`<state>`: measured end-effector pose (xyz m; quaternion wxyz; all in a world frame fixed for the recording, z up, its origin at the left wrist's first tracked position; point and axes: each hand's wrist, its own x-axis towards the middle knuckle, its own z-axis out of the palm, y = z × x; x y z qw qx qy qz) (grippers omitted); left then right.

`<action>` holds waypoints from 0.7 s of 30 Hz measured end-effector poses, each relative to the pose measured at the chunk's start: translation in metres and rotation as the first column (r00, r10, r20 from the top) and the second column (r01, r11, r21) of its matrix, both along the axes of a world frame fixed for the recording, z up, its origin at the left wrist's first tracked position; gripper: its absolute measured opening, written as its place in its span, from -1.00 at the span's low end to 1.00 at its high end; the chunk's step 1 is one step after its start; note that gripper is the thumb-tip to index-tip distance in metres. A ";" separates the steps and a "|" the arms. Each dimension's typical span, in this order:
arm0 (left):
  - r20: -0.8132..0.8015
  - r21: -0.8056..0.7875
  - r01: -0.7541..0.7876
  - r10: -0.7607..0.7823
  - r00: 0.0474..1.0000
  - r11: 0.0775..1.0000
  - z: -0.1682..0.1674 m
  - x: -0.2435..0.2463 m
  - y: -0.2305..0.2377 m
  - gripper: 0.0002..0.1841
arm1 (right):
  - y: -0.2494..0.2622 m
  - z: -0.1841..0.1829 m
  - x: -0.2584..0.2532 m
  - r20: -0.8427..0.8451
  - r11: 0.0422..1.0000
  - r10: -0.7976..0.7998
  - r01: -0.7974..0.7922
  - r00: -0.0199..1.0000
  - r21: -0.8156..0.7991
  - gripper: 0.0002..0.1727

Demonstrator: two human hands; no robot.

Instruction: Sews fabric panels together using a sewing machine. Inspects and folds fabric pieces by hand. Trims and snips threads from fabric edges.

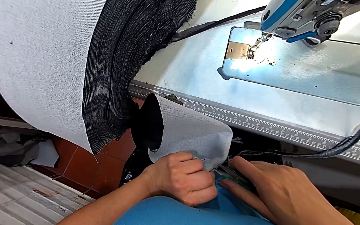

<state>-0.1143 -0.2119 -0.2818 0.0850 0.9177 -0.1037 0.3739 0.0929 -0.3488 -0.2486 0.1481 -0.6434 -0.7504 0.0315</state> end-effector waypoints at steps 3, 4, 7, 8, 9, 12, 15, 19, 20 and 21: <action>-0.006 0.002 0.001 -0.001 1.000 1.000 0.000 0.000 0.000 -0.88 | 0.001 -0.001 -0.001 0.001 1.000 -0.007 0.007 1.000 0.004 -0.35; -0.006 -0.001 0.002 -0.002 1.000 1.000 0.000 0.000 0.000 -0.87 | 0.001 -0.001 -0.001 -0.003 1.000 -0.010 0.010 1.000 0.005 -0.34; 0.000 -0.008 0.004 -0.004 1.000 1.000 0.000 0.000 0.000 -0.87 | 0.000 -0.003 -0.002 -0.041 1.000 -0.023 0.023 0.999 -0.003 -0.34; 0.000 -0.010 0.004 -0.004 1.000 1.000 0.000 0.000 0.000 -0.87 | -0.001 -0.003 -0.002 -0.058 1.000 -0.030 0.030 0.998 -0.007 -0.33; 0.000 -0.014 0.004 -0.004 1.000 1.000 0.000 0.000 0.000 -0.88 | -0.001 -0.004 -0.002 -0.079 0.999 -0.040 0.039 0.996 -0.008 -0.33; 0.004 -0.031 0.008 -0.008 1.000 0.999 0.000 -0.001 -0.001 -0.86 | -0.003 -0.004 -0.001 -0.164 0.996 -0.094 0.094 0.982 -0.010 -0.36; 0.008 -0.039 0.006 -0.006 1.000 0.999 0.000 0.000 -0.002 -0.85 | -0.005 0.001 0.003 -0.182 0.991 -0.134 0.131 0.974 -0.031 -0.37; 0.014 -0.036 0.001 -0.001 1.000 0.999 0.000 0.001 -0.001 -0.87 | -0.007 -0.001 0.004 -0.180 0.997 -0.062 0.053 0.982 -0.055 -0.36; 0.014 -0.038 0.003 -0.003 1.000 0.999 0.000 0.001 -0.001 -0.88 | -0.006 -0.002 0.004 -0.172 0.998 -0.052 0.044 0.984 -0.050 -0.36; 0.014 -0.038 0.003 -0.002 1.000 0.999 0.000 0.001 -0.001 -0.88 | -0.006 -0.003 0.004 -0.163 0.998 -0.045 0.038 0.986 -0.044 -0.36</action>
